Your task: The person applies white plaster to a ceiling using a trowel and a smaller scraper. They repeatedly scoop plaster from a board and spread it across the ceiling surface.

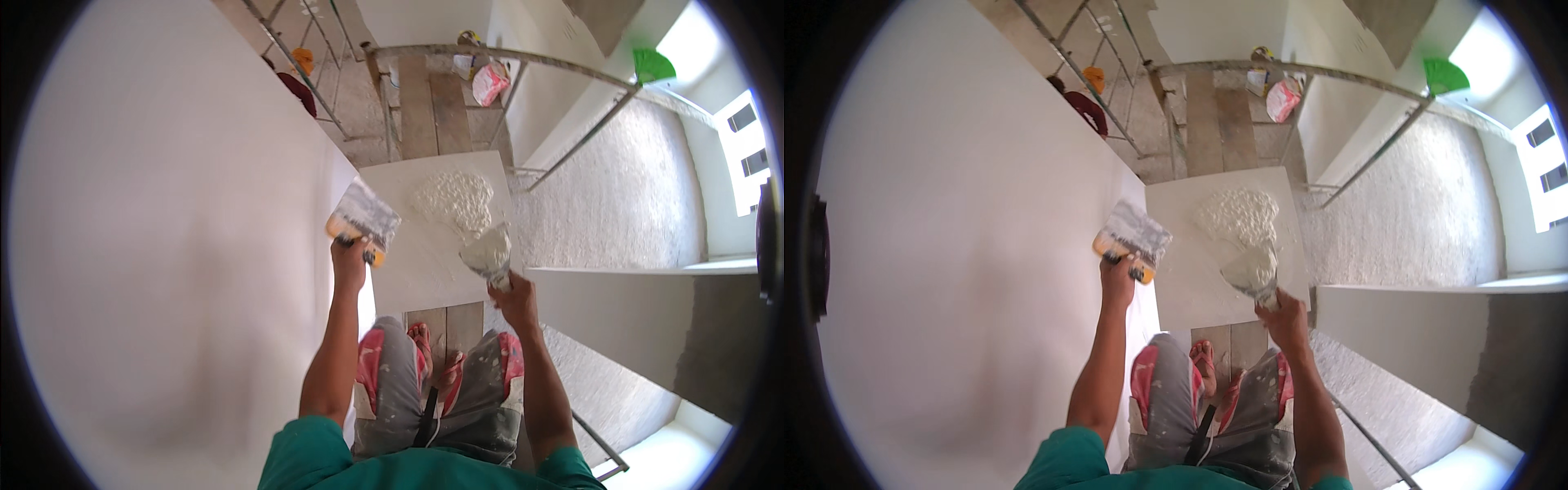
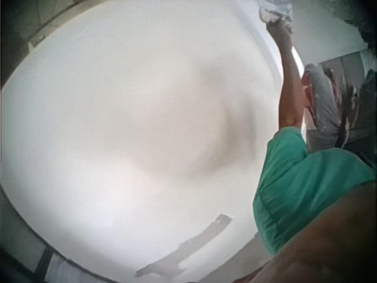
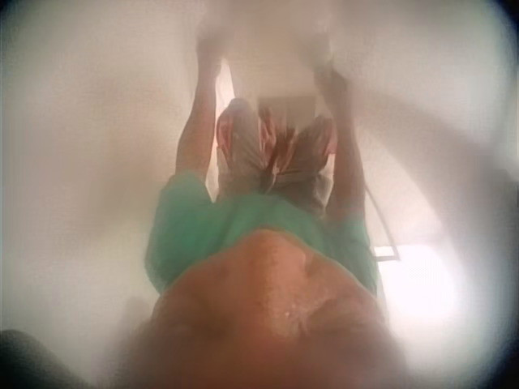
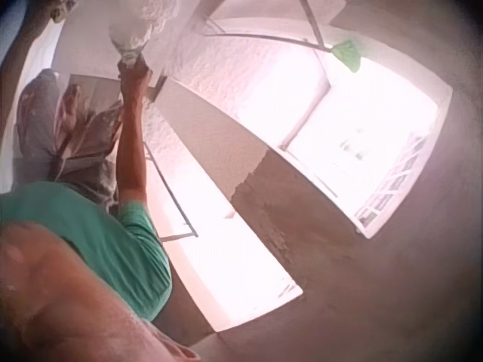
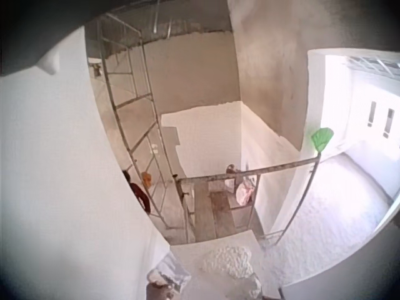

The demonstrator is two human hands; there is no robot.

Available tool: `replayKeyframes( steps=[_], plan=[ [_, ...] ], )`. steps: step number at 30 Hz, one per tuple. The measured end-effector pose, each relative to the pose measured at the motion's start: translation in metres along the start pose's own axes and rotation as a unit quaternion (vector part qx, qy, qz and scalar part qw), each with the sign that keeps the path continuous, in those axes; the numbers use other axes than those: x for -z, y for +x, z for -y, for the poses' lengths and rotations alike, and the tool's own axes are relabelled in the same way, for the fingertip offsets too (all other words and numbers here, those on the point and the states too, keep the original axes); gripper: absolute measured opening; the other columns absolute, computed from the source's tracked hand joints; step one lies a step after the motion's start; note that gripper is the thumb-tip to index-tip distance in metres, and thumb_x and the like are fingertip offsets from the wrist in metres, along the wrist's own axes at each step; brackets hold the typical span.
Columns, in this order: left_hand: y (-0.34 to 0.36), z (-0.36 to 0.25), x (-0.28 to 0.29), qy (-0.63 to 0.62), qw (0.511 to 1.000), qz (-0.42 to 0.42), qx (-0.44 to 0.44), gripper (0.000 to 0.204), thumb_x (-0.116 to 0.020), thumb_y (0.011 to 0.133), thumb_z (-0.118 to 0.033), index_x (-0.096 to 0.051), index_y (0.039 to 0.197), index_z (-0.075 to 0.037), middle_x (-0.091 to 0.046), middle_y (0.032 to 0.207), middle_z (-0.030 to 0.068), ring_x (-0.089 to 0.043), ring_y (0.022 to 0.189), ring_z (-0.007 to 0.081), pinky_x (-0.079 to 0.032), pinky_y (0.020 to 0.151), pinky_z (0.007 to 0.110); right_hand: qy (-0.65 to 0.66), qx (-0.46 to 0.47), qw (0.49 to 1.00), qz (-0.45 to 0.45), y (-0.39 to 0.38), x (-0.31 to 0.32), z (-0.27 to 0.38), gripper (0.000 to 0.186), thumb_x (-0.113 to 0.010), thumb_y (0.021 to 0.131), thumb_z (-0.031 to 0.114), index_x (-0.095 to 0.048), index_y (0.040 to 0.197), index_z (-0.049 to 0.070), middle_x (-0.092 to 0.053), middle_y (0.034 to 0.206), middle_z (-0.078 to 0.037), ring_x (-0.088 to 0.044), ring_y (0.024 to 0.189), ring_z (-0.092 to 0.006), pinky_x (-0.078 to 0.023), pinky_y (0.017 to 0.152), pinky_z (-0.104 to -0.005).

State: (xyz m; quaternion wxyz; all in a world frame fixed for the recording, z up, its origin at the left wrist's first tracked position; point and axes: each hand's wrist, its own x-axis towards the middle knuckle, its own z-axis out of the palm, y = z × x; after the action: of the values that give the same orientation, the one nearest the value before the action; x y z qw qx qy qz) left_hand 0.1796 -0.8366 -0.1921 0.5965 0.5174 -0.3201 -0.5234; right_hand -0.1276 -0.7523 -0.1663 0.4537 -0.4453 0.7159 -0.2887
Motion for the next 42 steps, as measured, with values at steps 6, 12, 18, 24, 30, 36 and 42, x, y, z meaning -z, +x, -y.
replayKeyframes(
  steps=[6, 12, 18, 24, 30, 36, 42],
  plan=[
    [-0.058, -0.113, 0.036, -0.187, 0.969, -0.142, 0.076, 0.047, -0.061, 0.074, 0.002, -0.048, 0.120, 0.001, -0.057, 0.107, 0.0091, -0.059, 0.099, 0.0217, -0.051, 0.087, 0.035, -0.099, -0.015, 0.995, 0.018, -0.067, -0.008, 0.061, 0.026, -0.071, 0.071, 0.016, -0.065, 0.089, -0.002, -0.065, 0.070, -0.017, -0.064, 0.063, -0.0272, -0.049, 0.061, -0.0362],
    [-0.070, -0.130, 0.035, -0.244, 0.944, -0.216, 0.054, 0.046, -0.061, 0.074, 0.000, -0.049, 0.117, 0.000, -0.057, 0.104, 0.0078, -0.060, 0.096, 0.0203, -0.051, 0.083, 0.034, -0.135, -0.003, 0.989, 0.059, -0.056, 0.012, 0.085, 0.026, -0.072, 0.071, 0.015, -0.066, 0.090, -0.002, -0.066, 0.074, -0.019, -0.066, 0.069, -0.0279, -0.049, 0.064, -0.0369],
    [-0.072, -0.141, 0.020, -0.253, 0.916, -0.306, 0.063, 0.032, -0.059, 0.073, 0.000, -0.055, 0.104, 0.000, -0.059, 0.094, 0.0063, -0.061, 0.089, 0.0196, -0.051, 0.079, 0.034, -0.149, 0.034, 0.978, 0.139, 0.013, 0.030, 0.131, 0.027, -0.073, 0.070, 0.016, -0.064, 0.088, -0.003, -0.065, 0.072, -0.017, -0.065, 0.066, -0.0247, -0.049, 0.062, -0.0380],
    [-0.078, -0.189, -0.015, -0.269, 0.868, -0.409, 0.086, 0.019, -0.060, 0.073, -0.005, -0.058, 0.091, 0.001, -0.061, 0.083, 0.0093, -0.062, 0.077, 0.0205, -0.052, 0.072, 0.035, -0.173, 0.125, 0.936, 0.278, 0.100, 0.036, 0.241, 0.029, -0.068, 0.074, 0.013, -0.060, 0.096, -0.004, -0.063, 0.071, -0.013, -0.059, 0.061, -0.0182, -0.050, 0.060, -0.0378],
    [-0.067, -0.281, -0.075, -0.332, 0.834, -0.438, 0.034, 0.028, -0.062, 0.076, -0.004, -0.055, 0.102, 0.004, -0.061, 0.090, 0.0118, -0.064, 0.084, 0.0244, -0.053, 0.080, 0.037, -0.069, 0.120, 0.894, 0.426, 0.126, 0.024, 0.336, 0.014, -0.062, 0.084, 0.007, -0.052, 0.094, 0.002, -0.056, 0.069, -0.004, -0.056, 0.058, -0.0126, -0.046, 0.054, -0.0284],
    [-0.080, -0.338, -0.123, -0.414, 0.762, -0.490, -0.083, 0.026, -0.060, 0.080, -0.003, -0.055, 0.105, 0.002, -0.062, 0.095, 0.0105, -0.064, 0.086, 0.0220, -0.053, 0.079, 0.036, -0.042, 0.145, 0.796, 0.587, 0.123, -0.006, 0.413, 0.020, -0.057, 0.084, 0.002, -0.049, 0.102, 0.004, -0.054, 0.080, -0.002, -0.056, 0.068, -0.0119, -0.049, 0.062, -0.0282],
    [-0.130, -0.436, -0.172, -0.466, 0.690, -0.538, -0.132, 0.023, -0.057, 0.082, -0.003, -0.054, 0.105, 0.000, -0.062, 0.095, 0.0085, -0.063, 0.088, 0.0213, -0.052, 0.081, 0.035, -0.057, 0.287, 0.738, 0.608, 0.056, -0.045, 0.494, 0.025, -0.058, 0.082, 0.004, -0.051, 0.106, 0.004, -0.057, 0.082, -0.004, -0.056, 0.070, -0.0119, -0.049, 0.060, -0.0293]
  ],
)
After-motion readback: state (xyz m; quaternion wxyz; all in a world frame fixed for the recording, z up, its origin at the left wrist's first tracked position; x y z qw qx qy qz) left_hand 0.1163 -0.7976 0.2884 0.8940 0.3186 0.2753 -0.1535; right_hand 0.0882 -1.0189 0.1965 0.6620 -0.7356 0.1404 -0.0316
